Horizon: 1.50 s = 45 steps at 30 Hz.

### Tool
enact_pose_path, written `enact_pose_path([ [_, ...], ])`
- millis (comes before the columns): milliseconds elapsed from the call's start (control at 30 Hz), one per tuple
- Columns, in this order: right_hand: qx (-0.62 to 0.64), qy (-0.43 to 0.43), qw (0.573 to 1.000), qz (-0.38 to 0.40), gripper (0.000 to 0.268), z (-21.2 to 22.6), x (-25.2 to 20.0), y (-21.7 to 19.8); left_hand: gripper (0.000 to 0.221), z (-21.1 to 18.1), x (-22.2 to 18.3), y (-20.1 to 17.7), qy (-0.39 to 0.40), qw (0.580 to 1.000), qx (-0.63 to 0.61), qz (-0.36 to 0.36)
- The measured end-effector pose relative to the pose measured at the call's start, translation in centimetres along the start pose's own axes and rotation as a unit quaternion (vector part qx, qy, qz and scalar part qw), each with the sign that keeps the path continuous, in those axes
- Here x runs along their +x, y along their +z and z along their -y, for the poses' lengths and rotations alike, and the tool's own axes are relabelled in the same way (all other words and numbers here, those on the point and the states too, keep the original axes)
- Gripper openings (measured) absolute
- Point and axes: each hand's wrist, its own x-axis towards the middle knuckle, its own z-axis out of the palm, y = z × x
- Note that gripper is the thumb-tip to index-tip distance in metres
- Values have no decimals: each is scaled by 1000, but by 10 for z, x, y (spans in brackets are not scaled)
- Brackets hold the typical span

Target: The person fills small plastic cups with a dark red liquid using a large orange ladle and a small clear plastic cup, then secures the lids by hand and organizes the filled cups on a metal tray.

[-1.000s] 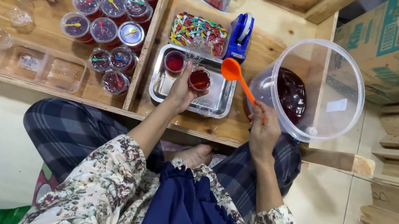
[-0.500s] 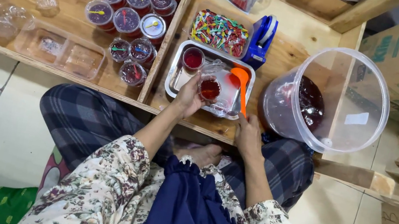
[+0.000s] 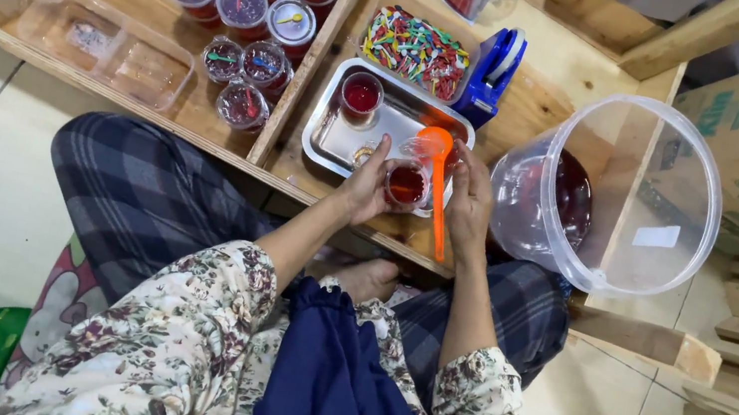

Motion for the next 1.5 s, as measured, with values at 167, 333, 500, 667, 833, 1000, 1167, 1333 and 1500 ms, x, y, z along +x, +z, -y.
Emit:
enact_pose_path([
  [167,36,45,998,40,47,14,-3,-2,87,16,-1,0,-7,1000,-11,4],
  [333,-8,23,998,49,37,14,-8,-10,86,15,3,10,11,999,-22,35],
  [500,-20,28,998,61,20,8,-14,-8,42,16,18,-1,11,998,-60,21],
  [667,-1,40,997,65,17,-3,-7,-5,46,5,11,5,31,998,-48,31],
  [833,76,99,991,52,42,-4,6,0,50,6,27,-6,58,997,-36,28],
  [1000,146,164,974,63,30,-30,20,10,45,13,48,-11,81,996,-38,13],
  [1167,177,207,962,29,27,-42,25,15,48,19,50,-10,92,995,-32,15],
  [1333,216,254,943,1,33,-70,24,12,48,26,54,-4,92,995,-33,14],
  [1500,183,291,939,5,30,-94,24,12,43,35,58,-4,115,992,-45,29],
])
